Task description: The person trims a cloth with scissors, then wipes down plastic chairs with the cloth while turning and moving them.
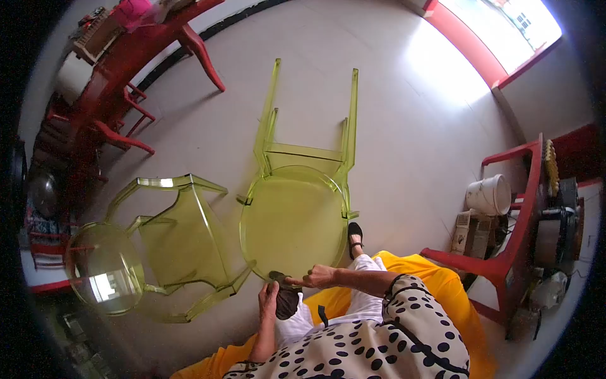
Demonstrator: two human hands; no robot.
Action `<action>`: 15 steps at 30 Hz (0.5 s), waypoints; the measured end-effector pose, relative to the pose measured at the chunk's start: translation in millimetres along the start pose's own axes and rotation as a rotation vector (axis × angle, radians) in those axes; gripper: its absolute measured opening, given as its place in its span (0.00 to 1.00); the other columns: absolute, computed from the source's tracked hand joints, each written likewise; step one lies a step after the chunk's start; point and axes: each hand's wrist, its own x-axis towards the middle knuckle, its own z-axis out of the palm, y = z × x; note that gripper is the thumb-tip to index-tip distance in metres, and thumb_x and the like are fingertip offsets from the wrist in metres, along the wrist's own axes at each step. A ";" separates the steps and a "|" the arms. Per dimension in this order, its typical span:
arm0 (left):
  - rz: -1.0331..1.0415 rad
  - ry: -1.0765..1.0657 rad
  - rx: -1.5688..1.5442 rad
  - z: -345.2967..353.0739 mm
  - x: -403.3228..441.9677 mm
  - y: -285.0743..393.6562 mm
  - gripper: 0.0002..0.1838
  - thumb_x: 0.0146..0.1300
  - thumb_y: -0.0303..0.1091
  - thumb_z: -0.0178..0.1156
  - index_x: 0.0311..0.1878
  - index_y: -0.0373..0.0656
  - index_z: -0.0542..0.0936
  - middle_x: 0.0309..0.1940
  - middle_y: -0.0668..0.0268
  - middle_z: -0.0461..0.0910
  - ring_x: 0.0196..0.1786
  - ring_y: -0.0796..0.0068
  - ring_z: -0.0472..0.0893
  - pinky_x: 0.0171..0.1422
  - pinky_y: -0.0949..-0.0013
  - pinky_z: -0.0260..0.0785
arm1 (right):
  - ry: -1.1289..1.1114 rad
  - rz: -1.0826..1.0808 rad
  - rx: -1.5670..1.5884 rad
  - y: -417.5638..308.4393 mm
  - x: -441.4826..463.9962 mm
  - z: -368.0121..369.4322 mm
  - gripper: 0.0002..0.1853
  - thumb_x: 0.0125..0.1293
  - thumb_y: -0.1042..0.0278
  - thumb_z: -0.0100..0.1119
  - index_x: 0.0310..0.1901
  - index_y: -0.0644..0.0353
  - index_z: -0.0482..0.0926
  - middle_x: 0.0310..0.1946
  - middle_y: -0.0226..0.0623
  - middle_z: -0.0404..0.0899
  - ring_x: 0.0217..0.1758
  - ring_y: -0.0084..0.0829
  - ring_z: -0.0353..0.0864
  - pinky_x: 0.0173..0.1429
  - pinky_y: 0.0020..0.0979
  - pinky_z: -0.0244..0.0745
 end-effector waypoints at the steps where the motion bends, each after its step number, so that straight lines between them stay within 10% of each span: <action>1: 0.007 0.006 0.056 -1.3 0.7 -3.7 0.34 0.57 0.62 0.59 0.43 0.33 0.78 0.36 0.56 0.81 0.42 0.67 0.77 0.48 0.64 0.67 | 0.018 -0.003 0.002 -1.7 0.5 3.7 0.41 0.51 0.71 0.53 0.70 0.55 0.53 0.20 0.33 0.76 0.24 0.34 0.80 0.27 0.33 0.75; 15: 0.019 0.017 0.016 0.8 -5.7 -92.8 0.24 0.65 0.49 0.52 0.47 0.32 0.76 0.40 0.57 0.78 0.44 0.67 0.75 0.50 0.65 0.67 | 0.102 0.011 -0.009 -40.6 -0.1 109.4 0.36 0.58 0.69 0.50 0.71 0.55 0.53 0.22 0.34 0.78 0.23 0.33 0.81 0.25 0.33 0.75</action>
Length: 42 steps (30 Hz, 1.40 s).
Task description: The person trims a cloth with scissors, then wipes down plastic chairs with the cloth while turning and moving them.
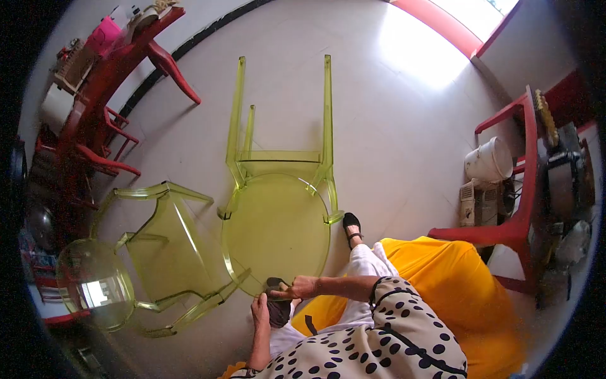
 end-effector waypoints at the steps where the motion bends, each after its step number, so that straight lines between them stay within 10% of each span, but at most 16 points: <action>1: -0.106 0.039 0.056 -0.9 -6.6 -7.6 0.23 0.65 0.46 0.52 0.48 0.32 0.76 0.39 0.56 0.78 0.43 0.66 0.75 0.50 0.65 0.67 | -0.026 0.008 0.003 -6.6 -3.1 16.1 0.36 0.59 0.68 0.50 0.71 0.54 0.53 0.22 0.34 0.78 0.23 0.33 0.80 0.25 0.33 0.75; 17: -0.211 0.126 -0.094 22.5 -4.1 -273.3 0.26 0.61 0.49 0.60 0.52 0.34 0.76 0.46 0.60 0.79 0.44 0.69 0.78 0.49 0.66 0.70 | -0.218 0.056 -0.215 -64.6 -67.0 172.0 0.46 0.49 0.72 0.58 0.71 0.45 0.48 0.24 0.36 0.81 0.30 0.39 0.83 0.30 0.39 0.75; 19: -0.120 0.053 0.017 15.8 -10.5 -278.2 0.23 0.62 0.45 0.60 0.51 0.34 0.77 0.45 0.62 0.79 0.44 0.71 0.78 0.49 0.67 0.70 | 0.158 -0.073 -0.352 -42.3 -63.8 209.9 0.47 0.49 0.72 0.58 0.72 0.45 0.46 0.26 0.38 0.81 0.32 0.40 0.83 0.33 0.40 0.75; 20: -0.077 0.033 0.018 12.8 -21.8 -273.6 0.23 0.62 0.45 0.60 0.51 0.35 0.77 0.45 0.63 0.79 0.44 0.71 0.78 0.50 0.67 0.69 | 0.343 -0.141 -0.403 -42.0 -65.0 230.2 0.47 0.50 0.72 0.57 0.72 0.45 0.46 0.27 0.39 0.81 0.33 0.40 0.83 0.34 0.41 0.75; 26: 0.174 0.335 -0.126 2.0 -107.0 -181.8 0.25 0.59 0.52 0.61 0.44 0.36 0.79 0.42 0.59 0.81 0.47 0.66 0.77 0.53 0.66 0.67 | -0.269 0.055 -0.263 -79.4 -59.9 142.2 0.48 0.52 0.77 0.56 0.73 0.45 0.43 0.26 0.41 0.80 0.30 0.41 0.82 0.31 0.40 0.73; 32: 0.670 0.710 0.544 -92.8 -141.7 -48.0 0.37 0.54 0.40 0.65 0.66 0.43 0.63 0.59 0.50 0.70 0.59 0.51 0.71 0.62 0.58 0.64 | -0.353 0.021 -0.299 -76.5 -57.2 151.4 0.51 0.49 0.75 0.62 0.72 0.54 0.41 0.27 0.42 0.81 0.30 0.40 0.82 0.33 0.39 0.75; 42: 0.186 0.726 1.471 -240.1 -74.9 26.7 0.38 0.50 0.40 0.68 0.66 0.65 0.63 0.71 0.56 0.49 0.46 0.50 0.80 0.42 0.54 0.75 | -0.216 0.018 -0.178 -70.4 -39.0 160.4 0.50 0.49 0.73 0.63 0.72 0.52 0.43 0.32 0.44 0.81 0.36 0.43 0.83 0.39 0.41 0.75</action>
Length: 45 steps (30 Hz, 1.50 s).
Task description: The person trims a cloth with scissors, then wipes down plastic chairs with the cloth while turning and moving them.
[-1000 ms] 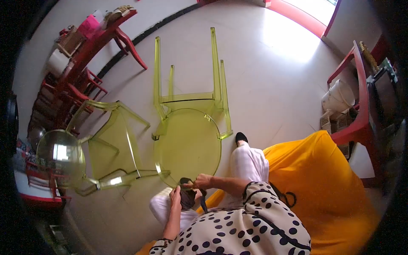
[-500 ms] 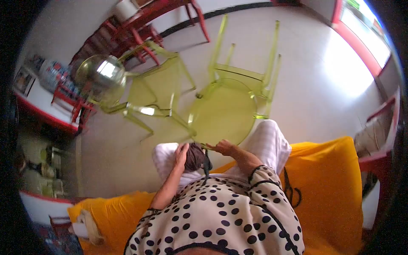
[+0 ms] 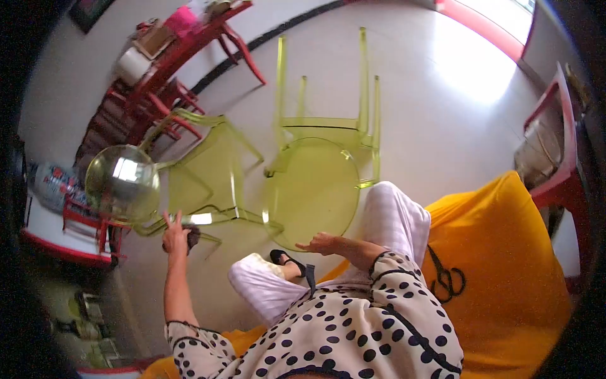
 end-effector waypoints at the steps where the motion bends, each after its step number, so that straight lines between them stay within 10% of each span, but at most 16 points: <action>1: 0.028 0.035 0.004 0.7 0.7 1.3 0.37 0.50 0.40 0.68 0.64 0.64 0.64 0.71 0.56 0.49 0.46 0.50 0.80 0.43 0.54 0.75 | -0.014 0.014 0.007 2.6 3.8 10.8 0.51 0.48 0.74 0.62 0.72 0.50 0.43 0.33 0.44 0.81 0.36 0.43 0.83 0.39 0.41 0.75; 7: 0.048 0.125 -0.029 21.5 34.7 -9.1 0.35 0.49 0.35 0.69 0.62 0.57 0.68 0.70 0.56 0.53 0.47 0.52 0.80 0.46 0.56 0.75 | -0.237 0.049 0.043 -5.1 15.9 40.9 0.46 0.52 0.71 0.58 0.72 0.47 0.45 0.38 0.45 0.82 0.42 0.43 0.83 0.46 0.41 0.76; 8: 0.062 0.142 -0.096 22.1 46.7 -13.2 0.34 0.49 0.33 0.69 0.61 0.55 0.69 0.70 0.56 0.53 0.48 0.52 0.80 0.47 0.56 0.74 | 0.690 -0.054 -0.070 5.4 36.0 141.9 0.40 0.58 0.68 0.51 0.72 0.49 0.45 0.36 0.44 0.82 0.39 0.42 0.83 0.45 0.41 0.76; 14: 0.059 0.218 -0.093 40.6 95.5 -36.6 0.37 0.41 0.25 0.71 0.58 0.54 0.70 0.70 0.57 0.53 0.46 0.51 0.79 0.45 0.55 0.73 | 0.014 0.110 0.199 -14.4 47.9 139.8 0.39 0.59 0.68 0.50 0.72 0.49 0.45 0.35 0.43 0.82 0.37 0.42 0.83 0.42 0.41 0.76; 45: 0.101 0.301 -0.052 19.9 100.1 -2.5 0.36 0.41 0.26 0.72 0.56 0.57 0.71 0.64 0.67 0.57 0.43 0.48 0.80 0.37 0.49 0.74 | -0.300 0.072 0.393 -48.4 115.7 191.7 0.35 0.64 0.68 0.44 0.72 0.51 0.45 0.27 0.40 0.80 0.28 0.39 0.81 0.28 0.38 0.75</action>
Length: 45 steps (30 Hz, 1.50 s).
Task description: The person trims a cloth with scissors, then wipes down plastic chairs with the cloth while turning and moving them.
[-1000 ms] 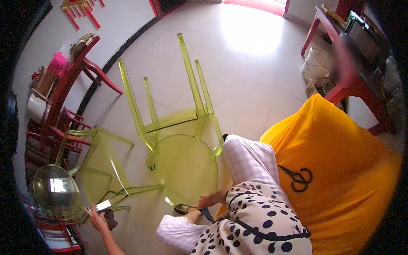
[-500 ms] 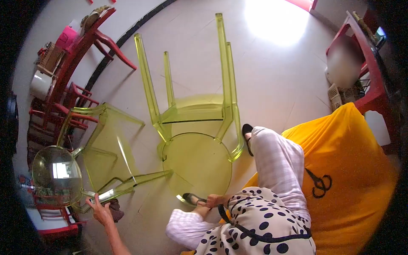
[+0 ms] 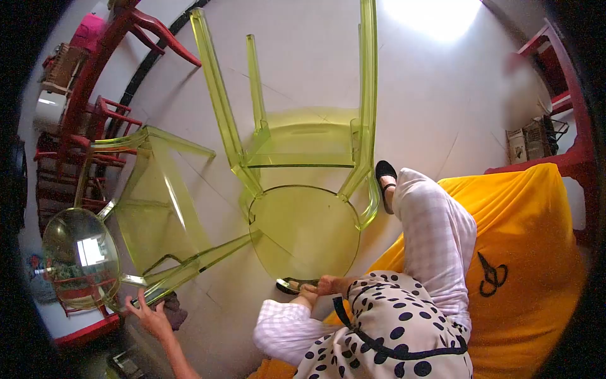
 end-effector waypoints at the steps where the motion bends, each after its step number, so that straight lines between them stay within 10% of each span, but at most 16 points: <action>1: -0.004 -0.004 0.006 1.6 1.2 0.1 0.36 0.41 0.25 0.72 0.56 0.57 0.71 0.64 0.67 0.57 0.43 0.48 0.80 0.37 0.49 0.74 | -0.003 0.003 0.005 1.3 0.9 0.5 0.35 0.64 0.68 0.43 0.72 0.51 0.45 0.27 0.40 0.80 0.28 0.39 0.81 0.28 0.38 0.75; 8: -0.046 -0.040 0.050 -4.3 4.2 6.1 0.35 0.42 0.26 0.72 0.56 0.57 0.70 0.64 0.66 0.57 0.43 0.48 0.80 0.36 0.49 0.73 | -0.015 0.031 0.068 7.5 -1.2 -19.0 0.30 0.63 0.67 0.45 0.67 0.56 0.54 0.26 0.39 0.80 0.26 0.38 0.81 0.25 0.39 0.73; 14: -0.053 -0.035 0.005 3.2 -4.5 -5.0 0.35 0.42 0.29 0.73 0.56 0.57 0.70 0.64 0.66 0.56 0.42 0.48 0.80 0.38 0.49 0.72 | 0.288 0.034 0.131 8.2 -12.4 -74.0 0.09 0.55 0.66 0.54 0.33 0.61 0.78 0.30 0.45 0.81 0.36 0.44 0.82 0.37 0.43 0.77; 20: -0.064 -0.177 0.039 -2.2 -18.2 -4.2 0.41 0.44 0.31 0.73 0.64 0.56 0.65 0.71 0.51 0.47 0.44 0.50 0.81 0.43 0.54 0.75 | 0.700 0.201 0.294 -20.6 -148.5 -217.5 0.26 0.52 0.65 0.58 0.56 0.51 0.74 0.30 0.48 0.81 0.28 0.49 0.79 0.36 0.43 0.75; 25: 0.001 -0.103 0.044 -20.2 -52.8 26.4 0.49 0.47 0.32 0.71 0.71 0.62 0.54 0.73 0.53 0.44 0.43 0.50 0.80 0.39 0.57 0.75 | 1.086 0.447 0.414 -93.8 -344.0 -262.1 0.17 0.59 0.67 0.57 0.52 0.51 0.77 0.18 0.45 0.73 0.18 0.37 0.73 0.28 0.37 0.72; 29: 0.153 -0.113 -0.180 22.4 -90.5 46.8 0.22 0.54 0.37 0.65 0.52 0.41 0.76 0.50 0.50 0.76 0.38 0.50 0.80 0.40 0.58 0.72 | 1.521 0.638 0.350 -114.6 -454.9 -176.9 0.13 0.59 0.74 0.57 0.46 0.57 0.80 0.18 0.44 0.73 0.18 0.31 0.72 0.28 0.33 0.72; 31: 0.200 -0.266 -0.555 24.2 -105.9 74.9 0.17 0.56 0.39 0.63 0.42 0.34 0.79 0.34 0.51 0.80 0.36 0.57 0.80 0.42 0.62 0.70 | 1.542 0.831 0.224 -133.4 -499.3 -137.1 0.12 0.58 0.74 0.56 0.45 0.58 0.80 0.21 0.48 0.75 0.21 0.36 0.78 0.29 0.33 0.73; 35: 0.066 -0.584 -1.437 92.5 -139.6 130.7 0.15 0.64 0.38 0.59 0.40 0.32 0.79 0.32 0.66 0.79 0.36 0.78 0.74 0.43 0.71 0.69 | 1.470 1.140 -0.081 -135.3 -560.0 -60.2 0.09 0.60 0.67 0.55 0.38 0.61 0.79 0.26 0.50 0.79 0.29 0.46 0.81 0.32 0.42 0.75; 41: 0.050 -0.788 -1.793 47.0 -185.5 210.7 0.09 0.65 0.33 0.59 0.42 0.37 0.79 0.38 0.68 0.79 0.38 0.77 0.78 0.45 0.71 0.74 | 0.873 1.318 0.169 -145.9 -548.0 -16.3 0.11 0.61 0.65 0.54 0.42 0.60 0.76 0.36 0.53 0.79 0.42 0.50 0.79 0.45 0.47 0.73; 45: -0.073 -0.703 -1.971 31.4 -194.6 226.7 0.09 0.62 0.34 0.62 0.42 0.41 0.79 0.38 0.67 0.80 0.38 0.76 0.79 0.47 0.70 0.74 | 0.984 1.274 0.242 -159.1 -534.3 -32.3 0.27 0.59 0.60 0.56 0.59 0.60 0.66 0.42 0.54 0.78 0.48 0.53 0.76 0.51 0.47 0.71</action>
